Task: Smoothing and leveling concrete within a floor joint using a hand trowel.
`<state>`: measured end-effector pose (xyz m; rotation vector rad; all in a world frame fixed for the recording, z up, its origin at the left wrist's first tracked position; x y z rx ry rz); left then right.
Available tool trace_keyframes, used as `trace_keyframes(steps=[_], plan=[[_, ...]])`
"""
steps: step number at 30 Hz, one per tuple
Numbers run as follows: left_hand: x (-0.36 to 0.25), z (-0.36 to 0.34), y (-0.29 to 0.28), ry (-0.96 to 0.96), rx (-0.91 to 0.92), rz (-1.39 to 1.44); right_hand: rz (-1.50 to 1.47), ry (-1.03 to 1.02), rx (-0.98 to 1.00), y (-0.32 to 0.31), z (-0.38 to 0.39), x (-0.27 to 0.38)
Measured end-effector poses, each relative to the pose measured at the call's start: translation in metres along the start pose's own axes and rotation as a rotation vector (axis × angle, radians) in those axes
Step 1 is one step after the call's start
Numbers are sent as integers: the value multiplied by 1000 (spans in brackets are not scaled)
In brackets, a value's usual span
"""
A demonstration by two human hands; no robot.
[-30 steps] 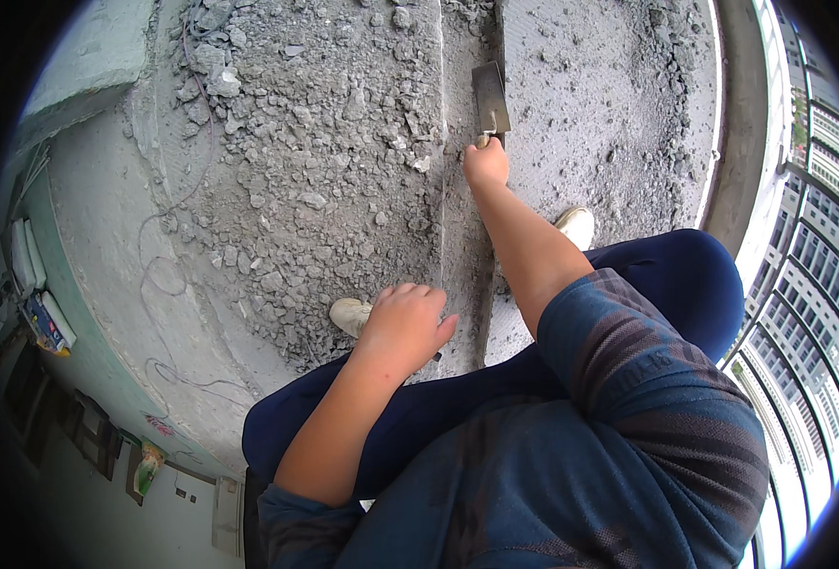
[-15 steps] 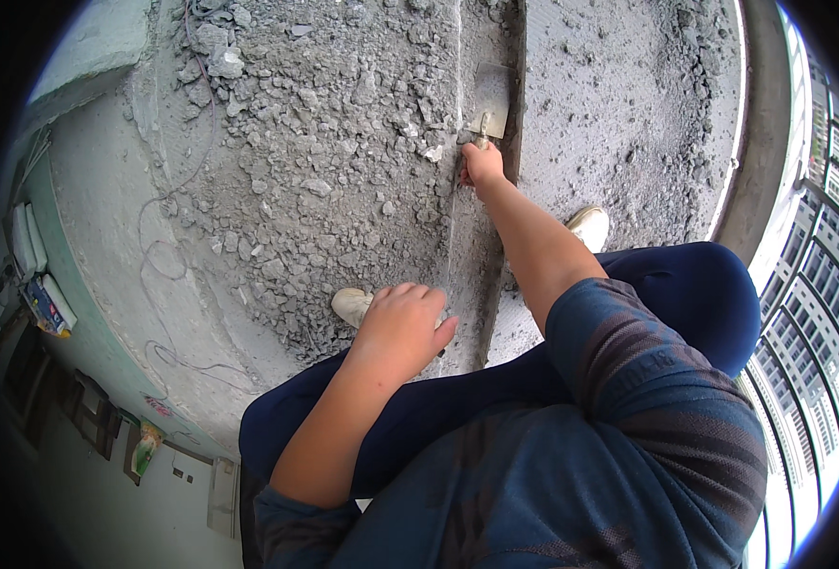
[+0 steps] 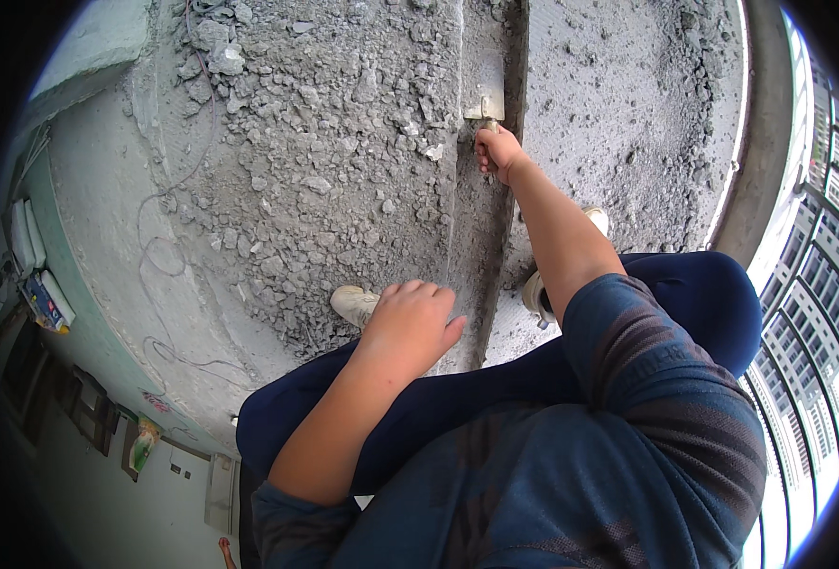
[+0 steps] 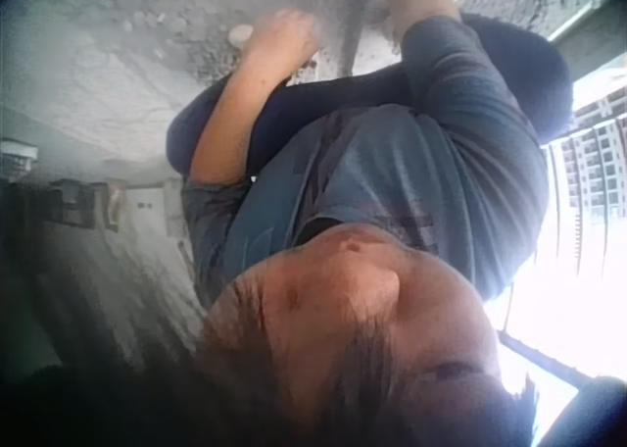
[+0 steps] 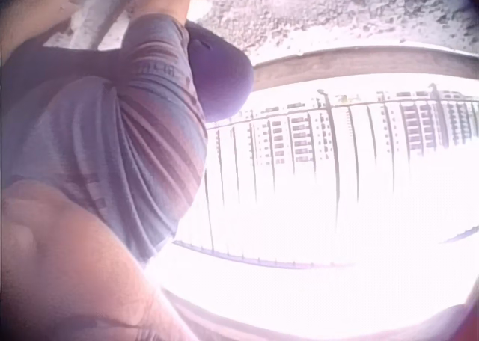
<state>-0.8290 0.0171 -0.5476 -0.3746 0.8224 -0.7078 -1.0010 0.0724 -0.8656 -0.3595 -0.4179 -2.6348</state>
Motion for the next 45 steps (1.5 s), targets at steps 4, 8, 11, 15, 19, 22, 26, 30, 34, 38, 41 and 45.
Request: trace_keyframes(steps=[4, 8, 11, 15, 19, 22, 26, 30, 34, 38, 41, 45], plan=[[-7, -6, -6, 24, 12, -31, -47, -27, 46, 8, 14, 10], [-13, -9, -12, 72, -4, -34, 213, -227, -14, 43, 33, 56], [-16, -11, -14, 92, -24, -46, 680, -559, -126, 120, 66, 104], [-6, -11, -9, 69, 9, -54, 996, -669, -124, 191, 101, 131], [-4, -8, -10, 75, -48, -56, 853, -750, -379, 133, 95, 131], [-4, -3, -9, 52, -22, -45, 649, -617, -677, 50, 90, 97], [-5, 4, 0, 63, 4, -29, 628, -485, -789, -15, 86, 20], [-4, 3, 9, 68, 57, -10, 727, -355, -737, -28, 76, -25], [3, 7, 7, 79, 39, 15, 787, -293, -730, -29, 68, -38], [14, 14, 16, 80, 70, -3, 670, -225, -670, -16, 51, -59], [9, 3, 15, 118, 79, -6, 406, -147, -643, -47, 36, -95], [18, 11, 10, 97, 56, 11, 144, -44, -512, -13, 37, -119]])
Point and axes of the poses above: each hand's wrist, its own z-axis away from the middle knuckle, its own y-axis out of the palm, x = y × z, the point moved 8 cm from there along -z, towards the middle knuckle, and after that the axes turned 8 degrees about -z, right-handed, at the moved point
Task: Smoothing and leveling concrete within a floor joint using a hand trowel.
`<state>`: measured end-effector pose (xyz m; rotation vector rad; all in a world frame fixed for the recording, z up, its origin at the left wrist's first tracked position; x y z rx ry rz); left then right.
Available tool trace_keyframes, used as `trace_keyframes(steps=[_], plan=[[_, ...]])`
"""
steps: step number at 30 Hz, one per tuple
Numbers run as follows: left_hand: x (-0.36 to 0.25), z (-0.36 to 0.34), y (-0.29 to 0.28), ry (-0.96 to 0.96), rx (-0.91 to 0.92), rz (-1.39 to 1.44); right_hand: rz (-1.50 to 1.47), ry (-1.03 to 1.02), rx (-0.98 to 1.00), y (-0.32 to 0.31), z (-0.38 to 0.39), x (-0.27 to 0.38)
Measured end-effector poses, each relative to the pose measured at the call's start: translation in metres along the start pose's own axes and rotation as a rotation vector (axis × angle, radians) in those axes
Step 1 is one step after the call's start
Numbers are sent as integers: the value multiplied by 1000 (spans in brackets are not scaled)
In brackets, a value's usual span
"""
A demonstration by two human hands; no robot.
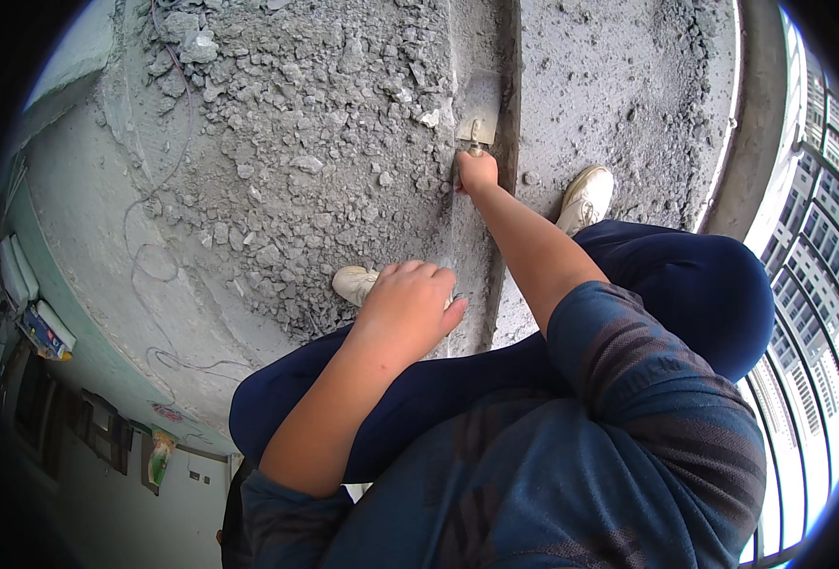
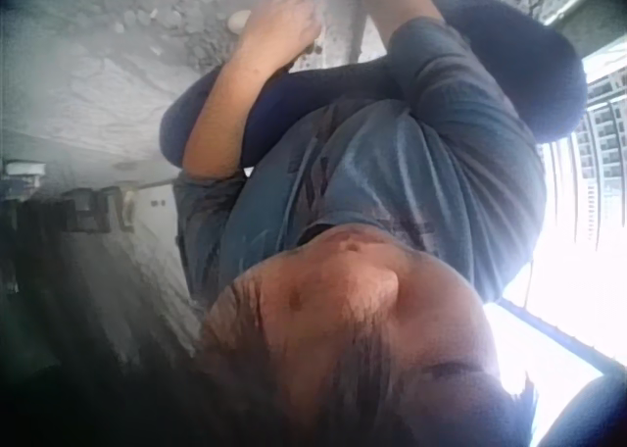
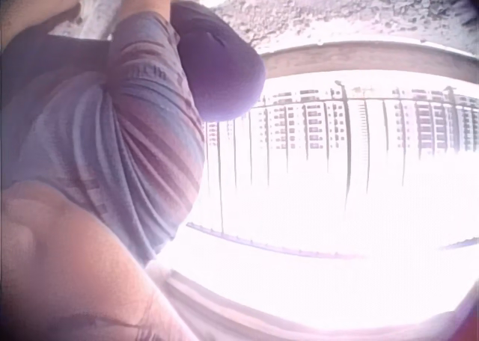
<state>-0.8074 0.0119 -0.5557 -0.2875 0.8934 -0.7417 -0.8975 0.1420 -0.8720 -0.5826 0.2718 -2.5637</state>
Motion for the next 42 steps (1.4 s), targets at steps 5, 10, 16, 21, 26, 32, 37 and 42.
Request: trace_keyframes(steps=[5, 10, 16, 21, 26, 32, 37, 42], plan=[[1, 12, 13, 17, 39, 50, 151, -23, 99, -9, 12, -6], [-4, 10, 6, 60, 41, 36, 106, 40, 189, -22, 9, -27], [-7, 10, 11, 124, 79, 14, 31, 53, 237, -37, 12, -31], [-22, 6, 9, 225, 158, -63, 110, -105, 164, -43, 45, 11], [-30, -2, 13, 360, 251, -229, 678, -557, 113, 25, 119, 122], [-30, -12, 14, 413, 295, -350, 505, -683, 4, 15, 140, 104], [-33, -17, 30, 441, 369, -350, 132, -201, -75, -82, 79, -64], [-14, -9, 35, 389, 388, -348, 157, 39, 103, -79, 85, -123]])
Point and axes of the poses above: each hand's wrist, its own z-axis away from the middle knuckle, its own y-axis out of the palm, x = y × z, the point moved 8 cm from there along -z, towards the middle knuckle, and after that the axes turned 8 degrees about -z, right-handed, at the moved point
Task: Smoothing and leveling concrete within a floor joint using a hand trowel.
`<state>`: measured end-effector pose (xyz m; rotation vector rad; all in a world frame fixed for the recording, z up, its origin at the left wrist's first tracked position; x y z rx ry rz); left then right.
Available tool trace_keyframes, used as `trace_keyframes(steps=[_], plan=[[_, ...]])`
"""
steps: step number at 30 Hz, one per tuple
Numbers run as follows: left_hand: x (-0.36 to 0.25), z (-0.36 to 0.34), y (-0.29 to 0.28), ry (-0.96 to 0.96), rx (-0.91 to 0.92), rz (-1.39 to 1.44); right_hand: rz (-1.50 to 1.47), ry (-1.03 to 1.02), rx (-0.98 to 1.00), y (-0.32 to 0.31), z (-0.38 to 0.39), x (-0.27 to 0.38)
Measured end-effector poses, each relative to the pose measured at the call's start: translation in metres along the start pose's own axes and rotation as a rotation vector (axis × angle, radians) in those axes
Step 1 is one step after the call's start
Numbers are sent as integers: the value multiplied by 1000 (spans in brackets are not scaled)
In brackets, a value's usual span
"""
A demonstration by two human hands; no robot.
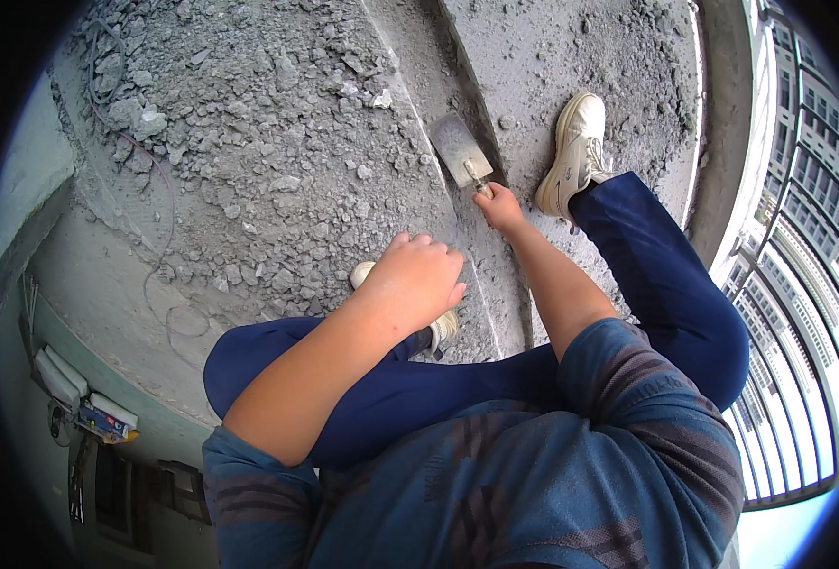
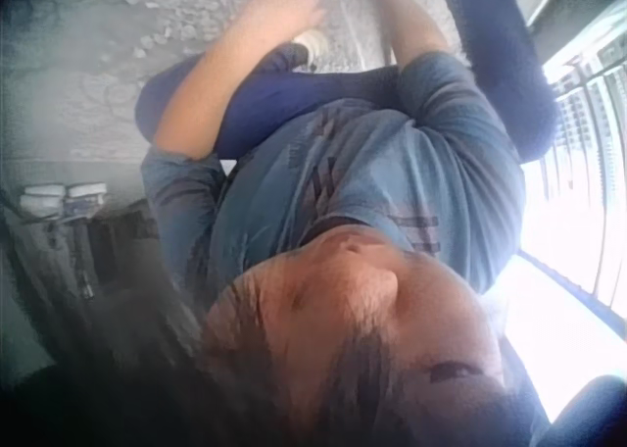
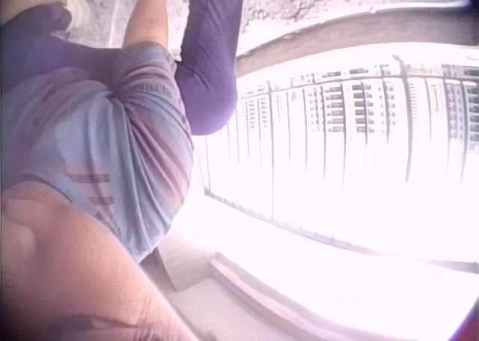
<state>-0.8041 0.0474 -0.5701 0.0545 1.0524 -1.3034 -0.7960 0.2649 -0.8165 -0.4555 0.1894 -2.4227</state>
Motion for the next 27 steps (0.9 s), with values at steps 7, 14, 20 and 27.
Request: trace_keyframes(steps=[7, 14, 20, 27], plan=[[-1, -3, -2, 8, -29, 38, -8, -155, -111, 1, -20, -2], [0, 0, -1, -29, -25, 60, -217, 32, -30, 22, -26, -35], [1, -1, 3, -22, -24, 83, 25, -19, -108, 5, -40, -34], [1, -2, 4, -19, -12, 85, 140, -100, -159, 1, -26, -15]])
Point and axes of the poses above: each hand's wrist, its own z-axis away from the middle knuckle, its own y-axis out of the palm, x = y × z, the point moved 8 cm from there along -z, towards the middle knuckle, and after that the axes turned 8 degrees about -z, right-handed, at the moved point
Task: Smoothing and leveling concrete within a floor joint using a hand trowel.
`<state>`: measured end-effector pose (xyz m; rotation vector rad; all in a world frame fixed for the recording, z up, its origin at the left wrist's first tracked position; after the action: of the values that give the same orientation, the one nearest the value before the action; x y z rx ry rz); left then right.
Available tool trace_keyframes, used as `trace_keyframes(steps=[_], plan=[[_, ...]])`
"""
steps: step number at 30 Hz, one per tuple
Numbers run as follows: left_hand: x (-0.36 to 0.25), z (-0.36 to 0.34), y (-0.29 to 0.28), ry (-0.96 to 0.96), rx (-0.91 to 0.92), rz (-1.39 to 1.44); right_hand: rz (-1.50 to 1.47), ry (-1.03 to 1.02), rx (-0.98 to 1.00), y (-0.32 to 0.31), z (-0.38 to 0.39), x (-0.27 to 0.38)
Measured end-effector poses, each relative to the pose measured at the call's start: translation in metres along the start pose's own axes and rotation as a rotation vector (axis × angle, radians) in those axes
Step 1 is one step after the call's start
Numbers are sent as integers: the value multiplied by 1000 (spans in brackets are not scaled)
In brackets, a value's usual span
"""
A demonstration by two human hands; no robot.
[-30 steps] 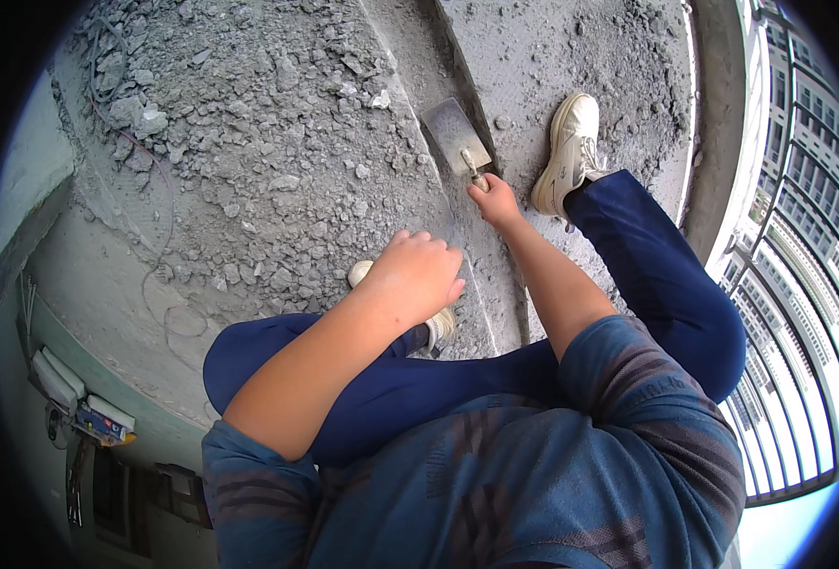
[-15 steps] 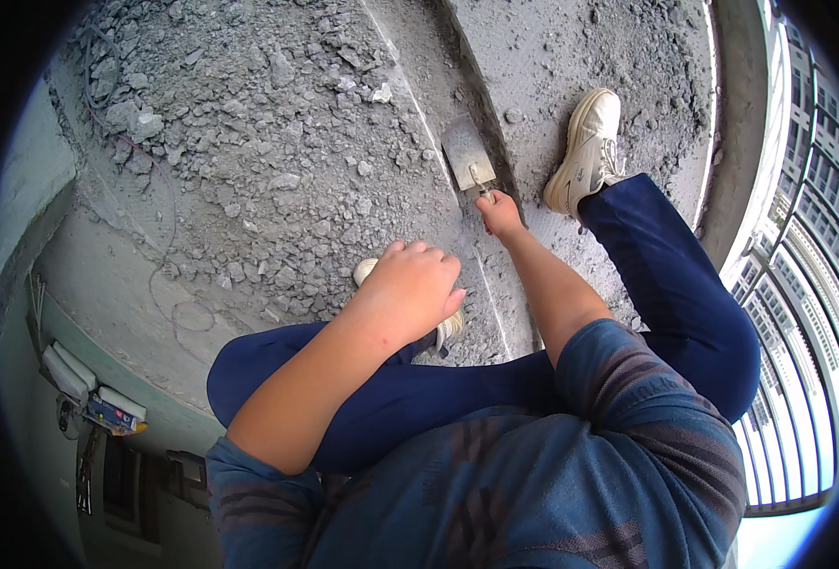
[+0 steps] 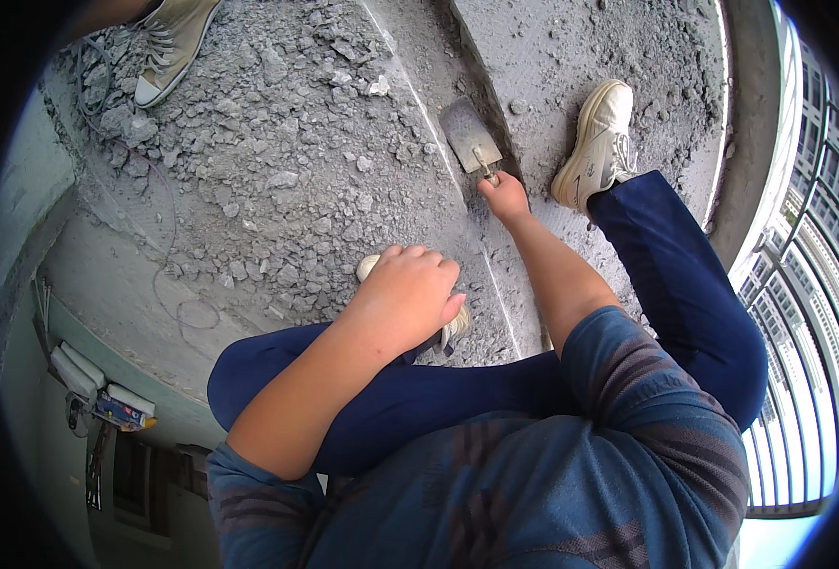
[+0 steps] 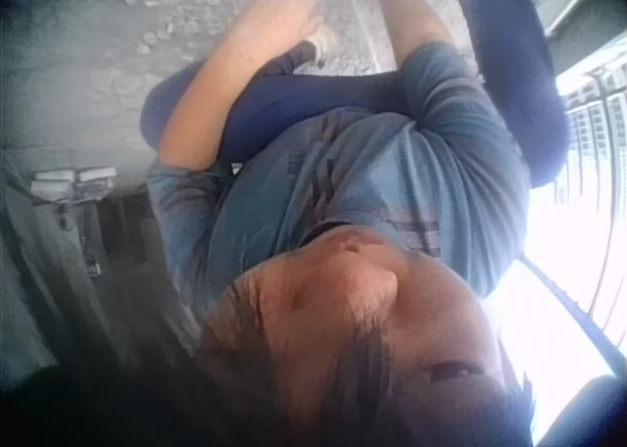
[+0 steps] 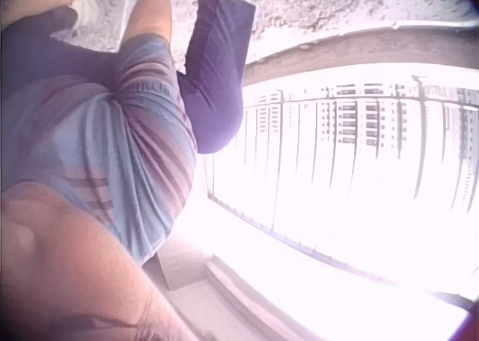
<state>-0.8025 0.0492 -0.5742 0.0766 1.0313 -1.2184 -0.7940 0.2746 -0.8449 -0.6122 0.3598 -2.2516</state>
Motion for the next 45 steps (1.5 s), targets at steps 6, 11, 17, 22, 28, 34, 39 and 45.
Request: trace_keyframes(steps=[6, 11, 17, 22, 28, 34, 39, 45], plan=[[3, 1, -3, -7, -43, 5, -3, 6, 10, 10, -3, 7], [-1, 0, 1, -4, -12, 10, -202, 78, 84, 27, -28, 45], [4, -1, 0, -20, -13, 27, -286, 136, 190, 27, -60, 110], [3, 1, -1, -26, -6, 28, -244, 39, 81, 19, -63, 110], [8, 4, -3, -32, -25, 32, -313, 39, 136, 25, -63, 109], [10, 4, -2, -30, -19, 32, -401, 70, 170, 34, -66, 102], [7, -1, -3, -20, -29, 33, -211, -70, 32, 17, -84, 111], [13, 6, -3, -37, -19, 45, -213, -22, 186, 9, -91, 146]])
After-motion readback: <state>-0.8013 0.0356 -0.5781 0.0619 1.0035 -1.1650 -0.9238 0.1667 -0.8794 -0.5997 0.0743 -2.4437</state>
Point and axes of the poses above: each hand's wrist, its own z-axis away from the middle knuckle, its own y-axis out of the palm, x = y × z, the point moved 8 cm from there along -z, towards the middle knuckle, and after that the axes turned 8 degrees about -z, right-handed, at the moved point
